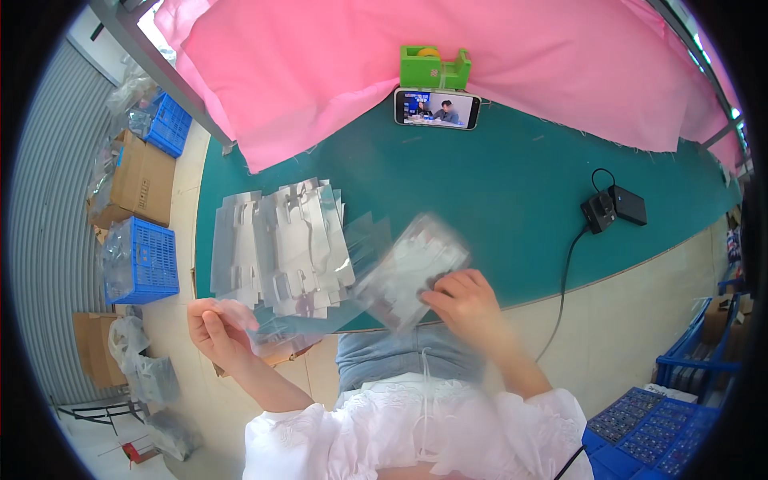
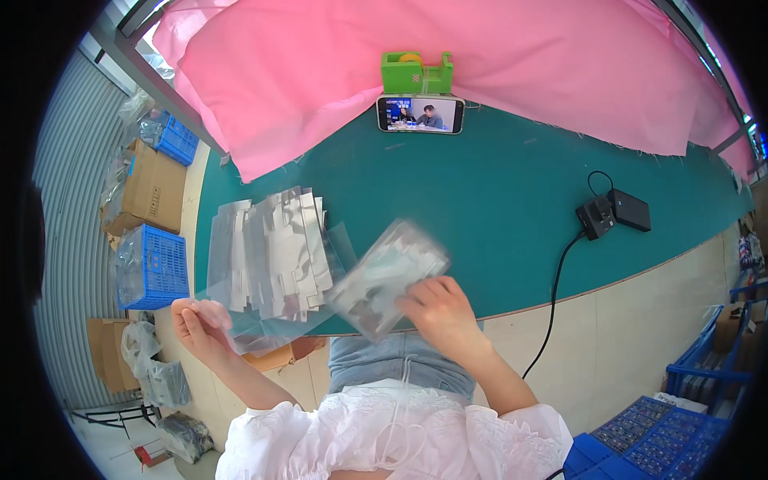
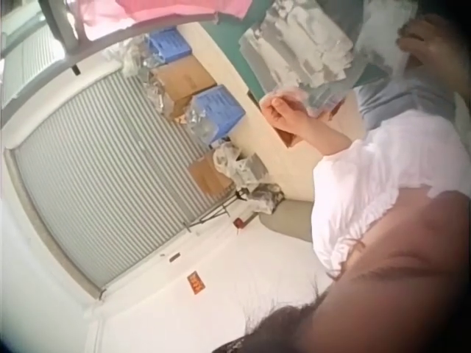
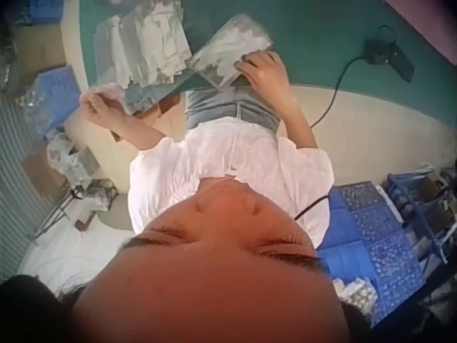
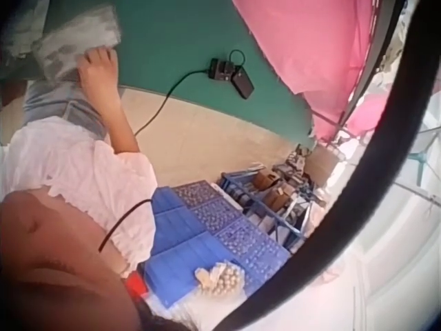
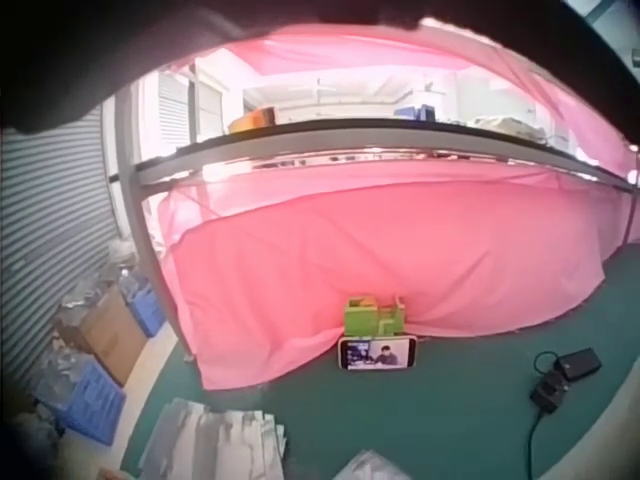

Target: Packaging and sealing items into silver adhesive pouches at a factory workstation.

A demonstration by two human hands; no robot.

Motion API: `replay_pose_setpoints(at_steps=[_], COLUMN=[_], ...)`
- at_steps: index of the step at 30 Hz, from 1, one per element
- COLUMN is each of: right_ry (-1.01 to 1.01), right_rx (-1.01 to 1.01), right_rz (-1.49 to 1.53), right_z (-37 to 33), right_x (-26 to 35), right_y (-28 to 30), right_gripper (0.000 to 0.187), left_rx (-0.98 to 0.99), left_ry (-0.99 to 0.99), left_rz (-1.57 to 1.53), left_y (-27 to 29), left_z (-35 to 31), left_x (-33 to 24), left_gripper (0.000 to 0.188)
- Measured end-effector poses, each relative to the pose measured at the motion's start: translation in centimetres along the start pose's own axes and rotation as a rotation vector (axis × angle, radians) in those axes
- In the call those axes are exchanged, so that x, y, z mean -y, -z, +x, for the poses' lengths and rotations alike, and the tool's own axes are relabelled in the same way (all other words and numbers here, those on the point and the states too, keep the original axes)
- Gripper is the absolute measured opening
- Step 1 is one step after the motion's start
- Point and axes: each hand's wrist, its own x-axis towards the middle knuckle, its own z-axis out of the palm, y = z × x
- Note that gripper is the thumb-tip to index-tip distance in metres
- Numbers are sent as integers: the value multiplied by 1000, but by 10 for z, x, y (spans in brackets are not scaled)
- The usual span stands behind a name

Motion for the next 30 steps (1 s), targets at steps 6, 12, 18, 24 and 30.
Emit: replay_pose_setpoints(at_steps=[6,12,18,24,30], right_ry=[-53,43,-75,-111,-221], right_rx=[-61,-123,-132,-232,-63], right_rz=[-46,-95,-115,155,949], right_z=[1,-16,-12,18,23], right_x=[0,-3,-17,-26,11], right_y=[-5,-6,-8,17,56], right_gripper=[20,27,23,16,30], left_rx=[82,85,172,481,853], left_ry=[120,171,256,396,400], left_rz=[-218,-308,-242,-78,52], left_y=[0,-3,-15,-53,-118], left_z=[7,10,2,5,-1], left_x=[-2,3,13,2,4], left_gripper=[22,22,26,18,4])
